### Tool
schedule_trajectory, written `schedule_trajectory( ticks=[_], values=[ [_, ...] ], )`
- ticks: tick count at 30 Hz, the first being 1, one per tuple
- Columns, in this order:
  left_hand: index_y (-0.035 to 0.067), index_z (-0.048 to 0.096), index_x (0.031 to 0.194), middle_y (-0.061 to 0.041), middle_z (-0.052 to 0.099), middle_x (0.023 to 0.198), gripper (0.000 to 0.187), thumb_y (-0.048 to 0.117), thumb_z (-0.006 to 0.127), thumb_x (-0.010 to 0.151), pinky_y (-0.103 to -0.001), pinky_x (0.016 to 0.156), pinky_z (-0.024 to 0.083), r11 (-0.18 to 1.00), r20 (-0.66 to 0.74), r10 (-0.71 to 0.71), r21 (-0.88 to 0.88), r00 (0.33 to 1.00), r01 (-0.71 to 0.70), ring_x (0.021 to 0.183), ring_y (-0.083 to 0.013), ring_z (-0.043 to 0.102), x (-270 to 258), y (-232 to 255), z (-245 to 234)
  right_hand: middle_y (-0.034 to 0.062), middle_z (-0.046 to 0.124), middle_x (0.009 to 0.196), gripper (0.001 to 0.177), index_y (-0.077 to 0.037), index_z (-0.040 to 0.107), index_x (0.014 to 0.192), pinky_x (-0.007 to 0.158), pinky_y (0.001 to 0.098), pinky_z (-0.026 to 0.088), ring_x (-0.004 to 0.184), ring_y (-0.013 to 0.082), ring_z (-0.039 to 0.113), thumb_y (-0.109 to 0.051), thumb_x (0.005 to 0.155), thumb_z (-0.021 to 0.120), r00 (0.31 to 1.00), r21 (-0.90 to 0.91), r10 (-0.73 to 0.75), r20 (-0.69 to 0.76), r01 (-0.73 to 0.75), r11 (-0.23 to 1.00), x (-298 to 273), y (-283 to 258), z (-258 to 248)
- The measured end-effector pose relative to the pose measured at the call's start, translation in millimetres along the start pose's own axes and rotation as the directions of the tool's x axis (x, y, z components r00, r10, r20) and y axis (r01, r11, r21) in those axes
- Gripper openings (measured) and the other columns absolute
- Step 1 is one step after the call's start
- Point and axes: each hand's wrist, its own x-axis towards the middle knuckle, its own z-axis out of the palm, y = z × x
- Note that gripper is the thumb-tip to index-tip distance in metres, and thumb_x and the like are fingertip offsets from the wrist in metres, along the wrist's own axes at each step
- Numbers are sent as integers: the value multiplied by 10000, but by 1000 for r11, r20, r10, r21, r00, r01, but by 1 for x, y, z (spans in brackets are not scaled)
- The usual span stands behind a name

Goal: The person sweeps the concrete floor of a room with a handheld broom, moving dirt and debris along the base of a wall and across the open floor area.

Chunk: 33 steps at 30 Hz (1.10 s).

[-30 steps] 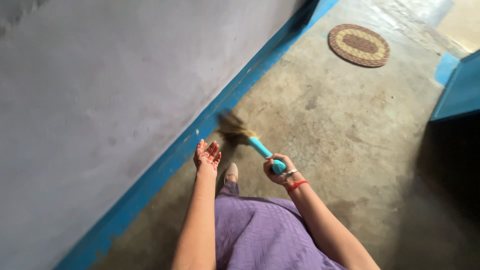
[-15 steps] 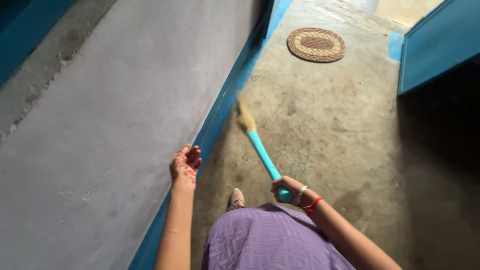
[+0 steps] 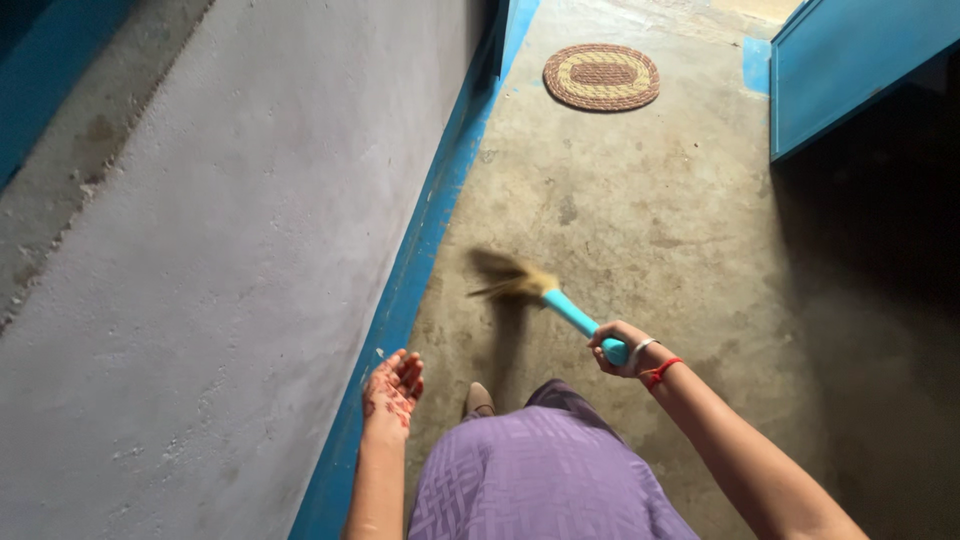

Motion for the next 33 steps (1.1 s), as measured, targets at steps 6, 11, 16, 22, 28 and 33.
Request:
schedule_trajectory(
  ticks=[6,11,16,22,28,33],
  values=[
    [136,673,1154,-49,763,1064,221,240,626,965,-340,756,548,999,26,5,32,1000,-6,917,-185,720,-9,19,31,77,594,664,121,-40,595,800,447,300,457,517,173,579,-39,739,699,961,-300,-262,-85,226,927,-4,2,53],
    [129,671,1150,-62,767,1061,236,248,588,964,-342,752,543,995,29,40,85,999,-42,912,-195,718,-1,56,81,103,629,676,120,19,642,792,471,297,487,541,187,611,-58,728,706,946,-454,-321,-45,267,850,-63,-4,63],
    [120,667,1166,-66,754,1081,224,220,620,971,-327,776,541,987,15,104,123,994,-105,935,-184,712,8,77,160,110,609,670,141,-16,594,813,471,296,482,541,191,596,-47,735,707,979,-360,-193,70,205,910,-88,-48,48],
    [99,668,1188,-90,756,1068,259,206,638,954,-346,775,549,989,46,80,121,996,-85,930,-219,712,33,66,257,53,575,687,144,18,585,836,448,216,462,538,113,564,-76,772,673,888,-76,205,412,-191,979,-47,-113,-2],
    [100,664,1199,-81,762,1089,273,223,616,959,-338,807,556,981,40,51,183,998,-57,954,-197,715,47,42,323,40,557,672,151,-34,522,789,438,211,469,539,112,544,-99,785,659,887,185,267,377,-355,916,-15,-199,-96],
    [87,665,1178,-91,760,1096,260,204,626,948,-345,811,556,985,44,49,161,998,-55,964,-206,727,62,21,341,33,572,703,156,-59,507,836,479,220,501,576,112,592,-62,811,661,971,322,29,239,-107,941,-15,-251,-118]
  ],
)
